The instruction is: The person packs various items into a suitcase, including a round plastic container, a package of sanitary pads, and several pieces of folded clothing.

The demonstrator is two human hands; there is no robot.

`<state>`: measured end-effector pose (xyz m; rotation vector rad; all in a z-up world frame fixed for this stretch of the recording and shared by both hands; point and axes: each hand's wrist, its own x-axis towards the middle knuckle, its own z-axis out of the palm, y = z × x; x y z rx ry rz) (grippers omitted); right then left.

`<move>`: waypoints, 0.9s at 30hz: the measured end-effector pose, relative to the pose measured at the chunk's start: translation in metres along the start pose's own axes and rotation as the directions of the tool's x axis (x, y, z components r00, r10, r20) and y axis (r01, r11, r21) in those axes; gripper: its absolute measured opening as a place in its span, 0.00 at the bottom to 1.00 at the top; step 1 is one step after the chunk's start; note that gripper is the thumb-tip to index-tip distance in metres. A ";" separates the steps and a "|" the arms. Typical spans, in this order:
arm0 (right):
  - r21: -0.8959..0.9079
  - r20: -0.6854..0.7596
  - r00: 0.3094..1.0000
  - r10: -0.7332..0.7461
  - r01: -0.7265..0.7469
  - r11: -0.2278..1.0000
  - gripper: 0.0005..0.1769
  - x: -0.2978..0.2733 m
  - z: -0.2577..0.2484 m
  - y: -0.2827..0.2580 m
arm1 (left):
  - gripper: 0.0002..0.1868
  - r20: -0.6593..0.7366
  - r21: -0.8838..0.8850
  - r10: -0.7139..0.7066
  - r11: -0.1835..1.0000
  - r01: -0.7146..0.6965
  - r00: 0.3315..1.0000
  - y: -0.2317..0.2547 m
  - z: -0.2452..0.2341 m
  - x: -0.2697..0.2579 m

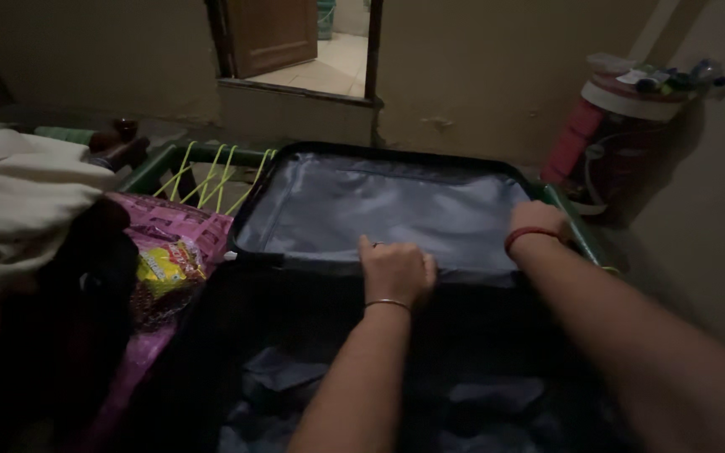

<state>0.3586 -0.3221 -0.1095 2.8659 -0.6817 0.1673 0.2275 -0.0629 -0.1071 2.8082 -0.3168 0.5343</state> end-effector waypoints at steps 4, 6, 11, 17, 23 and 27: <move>-0.058 -0.060 0.994 -0.088 0.085 0.995 0.14 -0.006 -0.008 -0.012 | 0.21 -0.140 -0.007 -0.007 1.000 0.006 0.990 0.000 0.000 0.001; -0.063 -0.101 0.986 -0.132 0.127 0.990 0.14 -0.002 -0.004 -0.012 | 0.21 -0.016 -0.029 -0.019 0.999 0.018 1.000 0.002 -0.002 0.000; -0.034 -0.253 0.947 -0.200 0.198 0.980 0.16 0.027 0.014 -0.017 | 0.21 -0.055 -0.035 -0.003 0.999 0.001 0.998 -0.001 -0.004 -0.005; 0.201 -0.321 0.944 -0.079 0.150 0.968 0.14 0.049 0.044 -0.020 | 0.21 -0.048 0.008 -0.024 1.000 0.024 0.999 0.001 -0.004 -0.002; 0.408 -0.229 0.965 -0.129 0.216 0.887 0.15 0.051 0.063 -0.021 | 0.22 -0.011 0.056 -0.055 0.997 0.056 0.998 0.003 0.000 -0.001; 0.549 -0.048 0.998 -0.042 0.061 0.834 0.19 0.040 0.062 -0.033 | 0.23 0.141 0.106 -0.138 0.987 0.124 0.980 0.007 -0.002 0.008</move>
